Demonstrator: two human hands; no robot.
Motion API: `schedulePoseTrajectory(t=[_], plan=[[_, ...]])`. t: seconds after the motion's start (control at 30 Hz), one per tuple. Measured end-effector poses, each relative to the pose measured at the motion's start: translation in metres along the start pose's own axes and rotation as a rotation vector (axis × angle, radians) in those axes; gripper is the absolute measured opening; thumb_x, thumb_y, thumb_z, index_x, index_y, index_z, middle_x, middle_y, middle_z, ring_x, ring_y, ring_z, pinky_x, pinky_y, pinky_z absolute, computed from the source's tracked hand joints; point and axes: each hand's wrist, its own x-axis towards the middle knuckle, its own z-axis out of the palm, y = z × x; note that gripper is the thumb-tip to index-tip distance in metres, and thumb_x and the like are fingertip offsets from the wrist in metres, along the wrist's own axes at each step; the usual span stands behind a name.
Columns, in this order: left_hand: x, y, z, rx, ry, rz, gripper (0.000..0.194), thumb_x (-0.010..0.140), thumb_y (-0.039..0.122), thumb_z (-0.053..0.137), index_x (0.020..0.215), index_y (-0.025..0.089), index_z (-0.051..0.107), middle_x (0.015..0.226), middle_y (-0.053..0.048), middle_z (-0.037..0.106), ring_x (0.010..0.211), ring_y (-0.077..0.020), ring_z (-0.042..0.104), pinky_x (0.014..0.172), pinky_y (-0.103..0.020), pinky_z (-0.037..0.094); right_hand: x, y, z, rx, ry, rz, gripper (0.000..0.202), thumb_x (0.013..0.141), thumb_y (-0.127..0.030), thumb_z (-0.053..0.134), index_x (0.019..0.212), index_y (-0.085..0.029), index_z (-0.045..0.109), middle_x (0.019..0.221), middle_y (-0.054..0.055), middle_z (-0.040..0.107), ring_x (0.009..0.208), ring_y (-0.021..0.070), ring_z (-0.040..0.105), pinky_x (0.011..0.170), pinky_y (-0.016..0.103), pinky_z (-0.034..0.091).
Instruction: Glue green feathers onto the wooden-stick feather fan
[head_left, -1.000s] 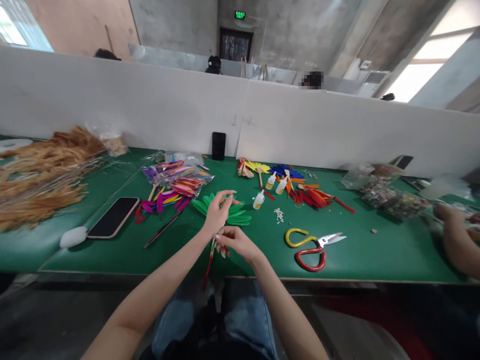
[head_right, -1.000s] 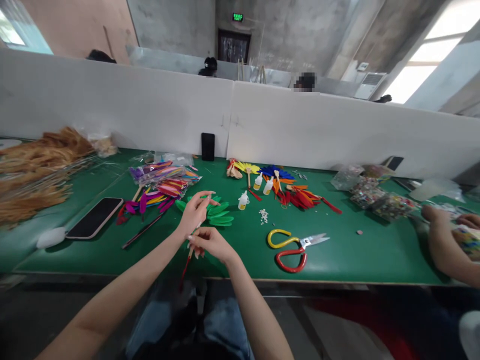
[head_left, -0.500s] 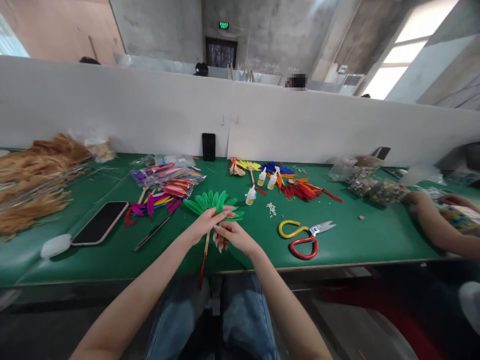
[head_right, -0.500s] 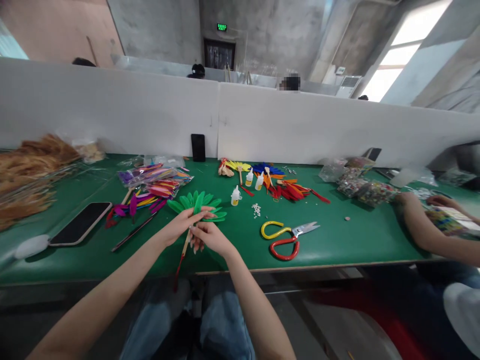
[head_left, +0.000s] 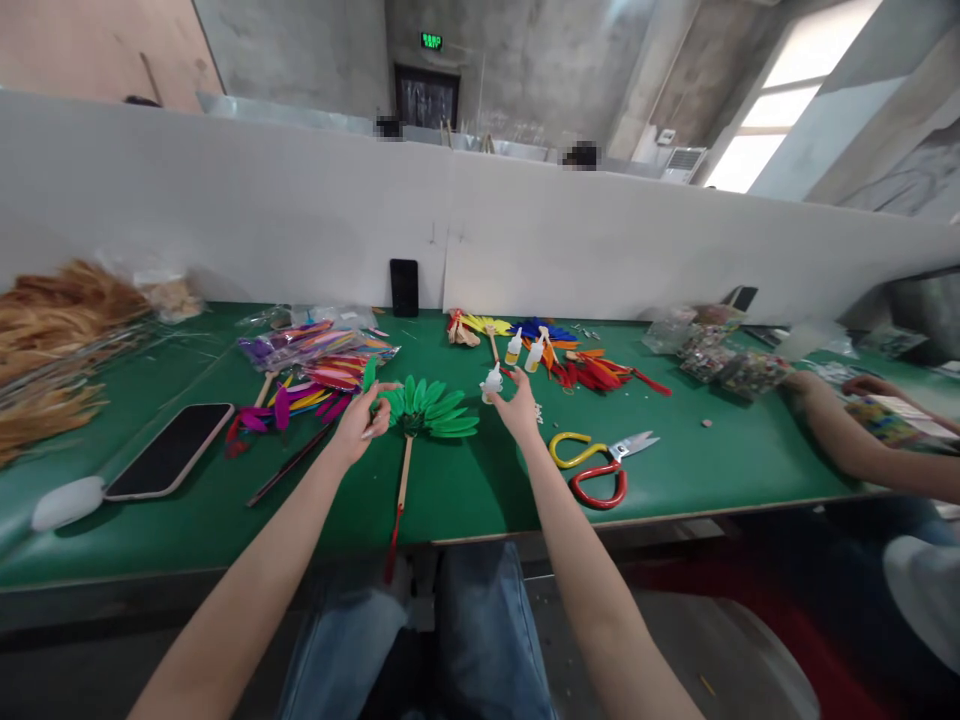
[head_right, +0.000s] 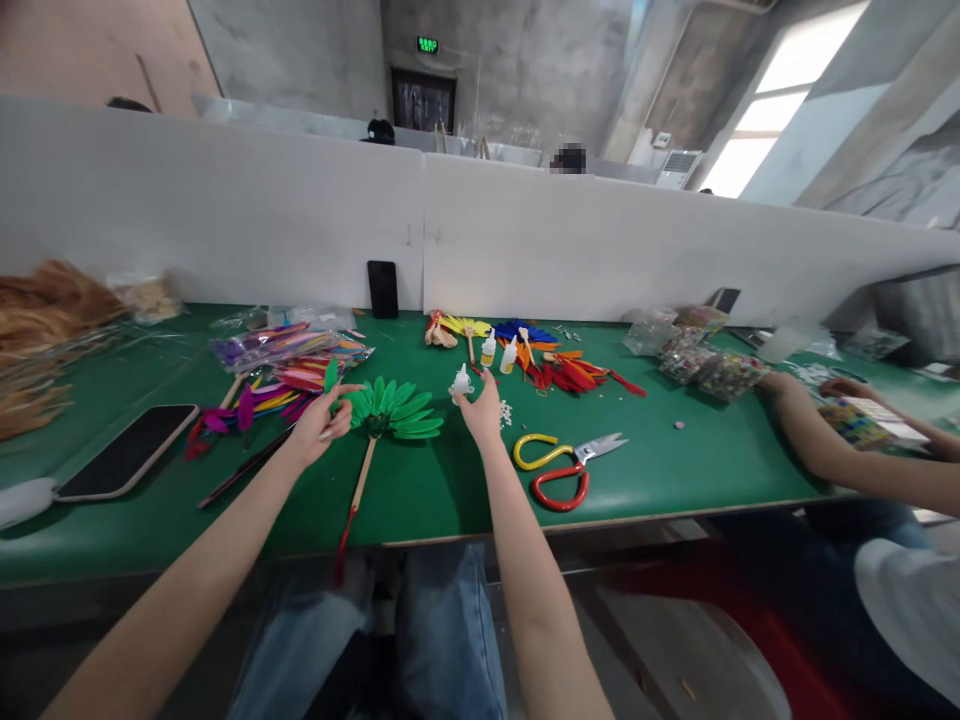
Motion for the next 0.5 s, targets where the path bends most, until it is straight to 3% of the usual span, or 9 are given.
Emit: schedulePoseTrajectory(t=[0.13, 0.23, 0.37, 0.5], plan=[[-0.007, -0.003, -0.004, -0.053, -0.010, 0.018, 0.029, 0.088, 0.042, 0.048, 0.093, 0.016, 0.059, 0.045, 0.008, 0.040, 0.028, -0.0019, 0.027, 0.033, -0.016, 0.023, 0.003, 0.005, 0.023, 0.032, -0.064, -0.020, 0.050, 0.066, -0.044, 0.065, 0.105, -0.015, 0.055, 0.105, 0.013, 0.064, 0.102, 0.0271, 0.056, 0.090, 0.043, 0.042], [-0.011, 0.000, -0.009, -0.069, -0.011, 0.010, 0.026, 0.087, 0.039, 0.049, 0.090, 0.015, 0.060, 0.046, 0.008, 0.040, 0.028, -0.0017, 0.026, 0.033, -0.016, 0.023, -0.001, 0.001, 0.027, 0.116, -0.113, -0.034, 0.045, 0.072, -0.046, 0.059, 0.103, -0.014, 0.055, 0.100, 0.012, 0.066, 0.094, 0.0237, 0.061, 0.083, 0.039, 0.047], [-0.012, 0.003, -0.006, -0.062, -0.059, -0.032, 0.021, 0.085, 0.033, 0.055, 0.091, 0.014, 0.061, 0.046, 0.009, 0.040, 0.027, -0.0003, 0.022, 0.030, -0.016, 0.018, -0.006, -0.019, 0.020, 0.280, -0.215, -0.081, 0.050, 0.074, -0.047, 0.057, 0.111, -0.015, 0.051, 0.107, 0.013, 0.065, 0.098, 0.0219, 0.062, 0.081, 0.034, 0.050], [-0.007, 0.001, 0.008, -0.027, -0.122, -0.091, 0.027, 0.082, 0.038, 0.058, 0.090, 0.013, 0.063, 0.043, 0.009, 0.041, 0.026, 0.0007, 0.021, 0.030, -0.015, 0.015, -0.010, -0.048, 0.020, 0.416, -0.318, -0.142, 0.048, 0.075, -0.046, 0.059, 0.114, -0.018, 0.051, 0.109, 0.012, 0.066, 0.104, 0.0233, 0.061, 0.087, 0.036, 0.049]])
